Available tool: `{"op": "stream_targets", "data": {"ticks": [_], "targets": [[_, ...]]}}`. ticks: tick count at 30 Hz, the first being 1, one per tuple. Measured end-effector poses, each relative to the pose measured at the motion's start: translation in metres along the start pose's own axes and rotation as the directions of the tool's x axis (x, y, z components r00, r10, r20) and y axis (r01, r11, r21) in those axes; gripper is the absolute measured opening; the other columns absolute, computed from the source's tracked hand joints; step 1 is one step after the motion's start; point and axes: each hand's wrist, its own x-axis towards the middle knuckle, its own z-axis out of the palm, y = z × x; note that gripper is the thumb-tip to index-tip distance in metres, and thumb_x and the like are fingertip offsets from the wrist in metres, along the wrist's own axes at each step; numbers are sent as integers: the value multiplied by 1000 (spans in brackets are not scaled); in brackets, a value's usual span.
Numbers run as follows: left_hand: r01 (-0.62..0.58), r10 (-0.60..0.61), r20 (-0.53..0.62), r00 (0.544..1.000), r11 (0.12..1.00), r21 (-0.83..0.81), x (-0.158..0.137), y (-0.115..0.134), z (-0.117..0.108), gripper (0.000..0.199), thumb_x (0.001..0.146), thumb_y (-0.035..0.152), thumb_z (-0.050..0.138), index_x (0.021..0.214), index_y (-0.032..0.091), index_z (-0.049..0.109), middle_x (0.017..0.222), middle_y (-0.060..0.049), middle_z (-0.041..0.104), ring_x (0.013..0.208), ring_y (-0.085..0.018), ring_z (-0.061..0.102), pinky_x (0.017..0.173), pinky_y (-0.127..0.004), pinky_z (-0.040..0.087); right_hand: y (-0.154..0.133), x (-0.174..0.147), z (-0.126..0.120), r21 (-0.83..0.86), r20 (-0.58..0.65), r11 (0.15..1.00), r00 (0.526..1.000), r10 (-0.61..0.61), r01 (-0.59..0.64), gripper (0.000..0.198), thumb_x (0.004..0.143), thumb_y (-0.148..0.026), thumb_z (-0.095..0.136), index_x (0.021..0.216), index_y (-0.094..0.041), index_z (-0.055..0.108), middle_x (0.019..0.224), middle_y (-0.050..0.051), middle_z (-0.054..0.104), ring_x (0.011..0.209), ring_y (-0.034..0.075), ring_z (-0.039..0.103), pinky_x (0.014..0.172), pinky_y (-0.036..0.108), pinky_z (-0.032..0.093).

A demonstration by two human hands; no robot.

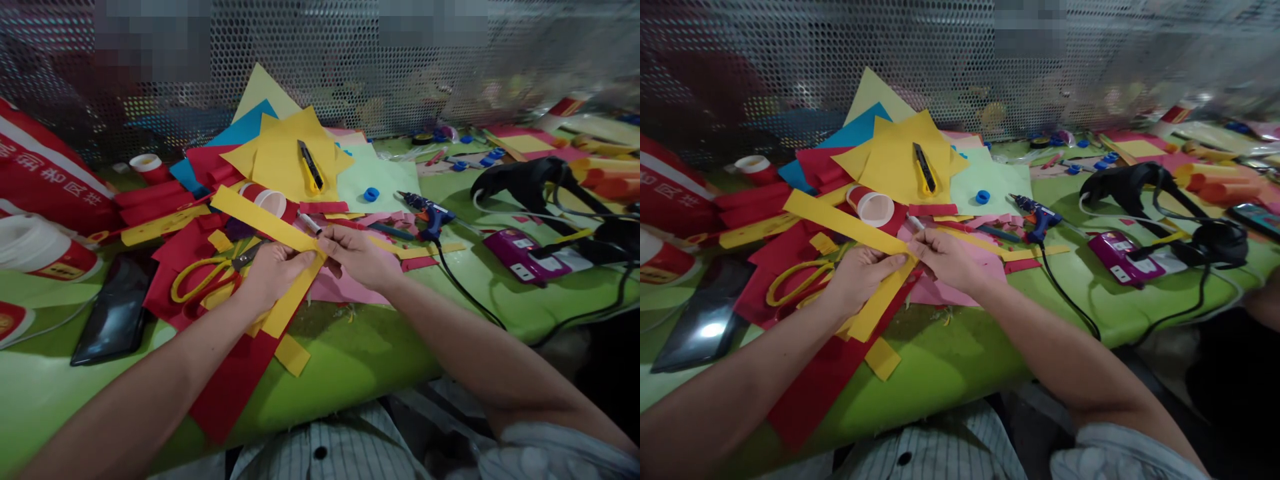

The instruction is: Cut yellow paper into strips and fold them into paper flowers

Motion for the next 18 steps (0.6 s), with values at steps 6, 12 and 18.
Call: {"op": "stream_targets", "data": {"ticks": [6,12,18], "targets": [[-32,33,-27,999,999,17,2,4,1,11,68,25,66,75,18,71,72,-2,71,70,-19,65,64,-27,50,2,0,1,34,-17,999,999,35,-34,20,80,-35,57,73,-19,49,50,-8,45,37,5,44,37,18,37],[-100,110,-82,991,988,118,-2,6,-2,13,63,25,68,74,18,70,73,-3,72,67,-17,65,58,-24,50,6,2,-1,83,-19,996,1000,18,-16,22,75,-39,59,73,-18,51,54,-6,49,40,6,44,38,20,36],[-57,55,-51,997,998,-37,3,3,-9,16,67,32,66,69,17,71,66,-2,69,58,-12,60,54,-22,47,2,4,-6,-74,-56,995,996,-65,60,20,73,-38,58,71,-18,55,67,-1,56,59,9,49,54,24,39]]}}
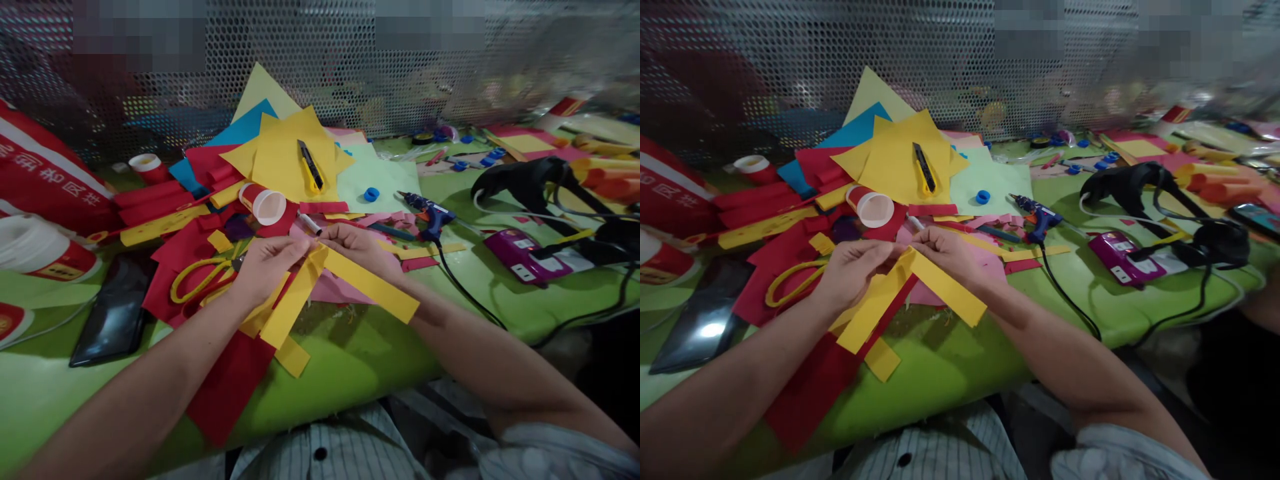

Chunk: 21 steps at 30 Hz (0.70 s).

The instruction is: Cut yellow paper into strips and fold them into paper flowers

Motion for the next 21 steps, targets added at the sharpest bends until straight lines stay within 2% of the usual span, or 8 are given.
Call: {"op": "stream_targets", "data": {"ticks": [4,8,13,18,21], "targets": [[-46,46,-3,999,999,25,3,-2,3,13,60,23,74,69,17,67,69,0,68,62,-10,60,61,-21,49,-3,-2,4,-28,-20,999,1000,-21,21,20,73,-38,56,70,-18,55,69,-1,56,64,10,48,59,25,38],[-72,72,-4,997,996,46,4,-3,4,11,63,19,70,72,17,64,71,1,68,65,-10,61,65,-21,50,-3,-4,6,15,-8,1000,1000,17,-17,20,76,-37,55,70,-18,54,66,-3,51,60,9,44,57,24,35],[-104,107,-19,994,985,134,2,-3,4,9,67,19,67,74,18,63,73,-1,68,67,-11,62,66,-23,51,-6,-6,2,62,34,991,993,114,-116,33,77,-50,52,71,-18,53,65,-2,47,57,9,42,54,24,34],[-127,136,-25,990,966,225,-2,0,7,6,68,21,65,73,18,62,73,-1,68,67,-12,61,65,-23,49,-8,-3,-5,-83,113,984,979,168,-160,35,67,-51,62,69,-17,56,62,-2,49,55,8,40,52,24,33],[-105,106,9,994,961,256,-1,2,6,10,68,23,64,76,17,62,74,-1,67,68,-12,60,64,-23,47,-8,-3,-8,-207,135,973,981,136,-106,27,70,-43,59,64,-16,56,59,-2,51,53,8,41,50,23,32]]}}
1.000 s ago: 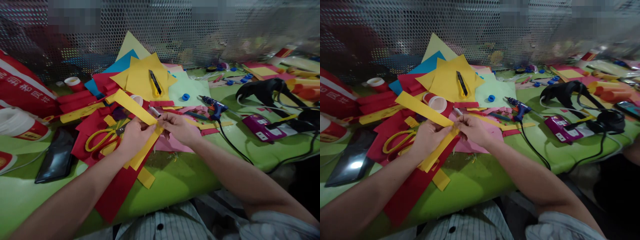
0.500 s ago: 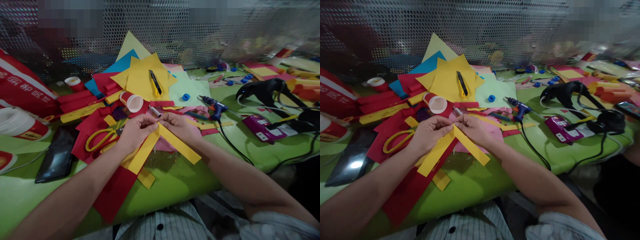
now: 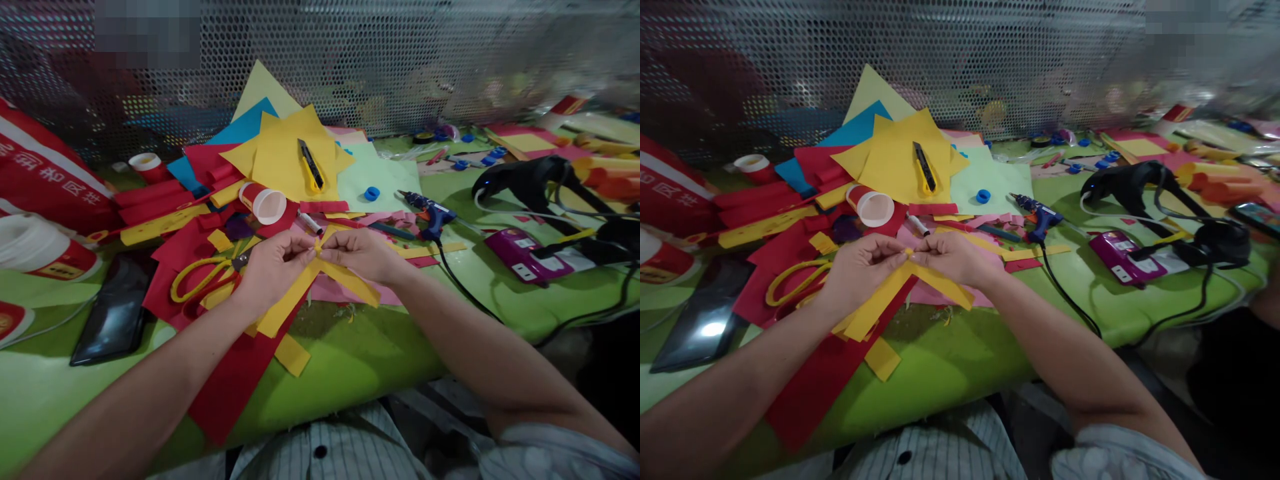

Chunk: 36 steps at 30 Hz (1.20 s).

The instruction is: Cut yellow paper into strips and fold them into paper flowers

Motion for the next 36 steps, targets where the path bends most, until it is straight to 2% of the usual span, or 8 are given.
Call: {"op": "stream_targets", "data": {"ticks": [6,11,14,17,20,22,26,36], "targets": [[-59,-33,261,965,939,338,4,6,-10,24,77,31,53,61,16,60,51,5,45,48,-7,37,46,-21,28,-3,-3,-1,-152,33,985,996,-80,84,16,74,-29,53,66,-16,58,60,-1,57,55,9,47,52,22,35],[-138,27,250,968,888,438,1,11,-11,29,80,28,48,53,16,51,50,6,29,48,-7,28,46,-22,20,-7,-3,1,-281,66,954,993,-95,109,16,77,-25,52,66,-16,58,59,-1,58,55,10,49,52,22,37],[-86,12,195,981,923,374,0,7,-7,27,79,29,50,55,16,53,50,6,32,48,-7,29,46,-22,22,-5,-4,1,-390,12,914,993,-116,111,16,80,-27,51,75,-15,62,70,4,65,62,14,57,56,26,42],[81,-90,51,995,986,148,1,-1,-3,23,77,32,53,60,17,56,51,5,43,47,-8,37,46,-21,30,-1,-6,2,-589,-83,776,937,-338,227,18,82,-24,50,93,-18,63,97,8,68,90,22,61,78,37,46],[220,-230,-25,973,954,-205,2,-5,0,22,73,37,59,63,18,56,55,2,55,49,-10,49,50,-24,41,-1,-9,3,-742,-20,571,839,-543,352,23,82,-16,47,95,-26,64,120,3,61,119,24,47,104,49,26],[257,-278,-18,960,908,-332,2,-6,1,22,69,38,65,64,18,58,55,1,59,49,-11,54,52,-25,45,-3,-10,4,-779,27,504,823,-567,373,21,81,-16,50,90,-29,64,126,-1,56,125,24,40,109,52,12],[244,-273,-17,962,883,-401,0,-2,2,21,65,37,70,65,17,63,55,1,62,49,-12,57,51,-25,46,-3,-9,7,-759,-40,551,819,-572,347,12,81,-26,54,81,-31,65,123,-4,58,128,25,36,110,53,4],[211,-219,22,975,902,-378,-3,2,3,23,66,38,70,68,16,63,62,-1,67,60,-16,66,61,-28,55,2,-3,14,-557,-378,814,821,-427,167,25,80,-40,57,63,-23,61,106,5,65,121,32,43,99,56,22]]}}
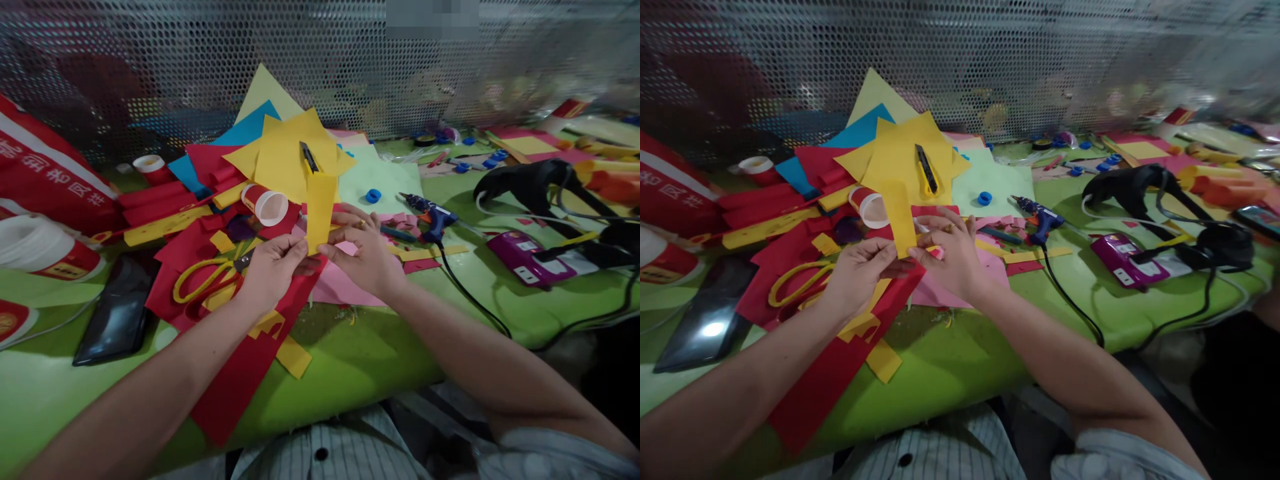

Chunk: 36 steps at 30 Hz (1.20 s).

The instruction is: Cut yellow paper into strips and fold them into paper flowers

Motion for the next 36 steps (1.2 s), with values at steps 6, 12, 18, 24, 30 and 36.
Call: {"op": "stream_targets", "data": {"ticks": [6,12,18,24,30,36], "targets": [[-14,14,27,1000,1000,24,0,-2,-1,27,66,43,70,67,17,62,63,-2,68,62,-17,67,63,-30,56,-5,1,-4,28,46,995,994,95,-96,23,78,-41,58,64,-23,60,112,5,63,124,33,38,97,60,20],[-51,49,30,998,997,51,-1,-4,-1,29,66,43,70,72,16,64,70,-4,70,65,-16,66,62,-27,54,-6,1,-3,43,54,989,989,136,-139,26,78,-43,58,61,-23,59,114,5,62,127,33,34,98,64,14],[-71,79,-67,995,991,113,-2,-7,1,29,63,42,73,70,16,63,68,-3,69,63,-15,65,60,-25,53,-3,-2,4,-46,-39,994,995,94,-95,27,79,-47,55,66,-23,57,122,7,55,129,33,30,100,62,16],[-18,3,-122,993,993,-120,-2,-1,5,27,67,38,71,73,16,56,68,-2,70,63,-15,67,58,-25,54,-5,-6,0,-17,-300,998,952,59,-67,30,81,-49,50,97,-23,50,132,13,38,130,29,28,102,52,27],[15,-46,-126,991,971,-238,-5,-2,10,26,68,37,70,75,18,54,71,0,70,64,-13,67,59,-24,54,-7,-8,9,389,-140,909,965,221,-152,47,81,-49,50,120,-24,43,128,13,44,126,25,36,100,45,35],[34,-45,-39,998,966,-255,-9,-8,14,22,67,34,72,72,17,59,66,1,68,63,-14,67,60,-25,54,-10,-6,13,722,229,592,931,286,-359,35,69,-53,63,85,-22,61,84,4,67,80,18,62,77,37,51]]}}
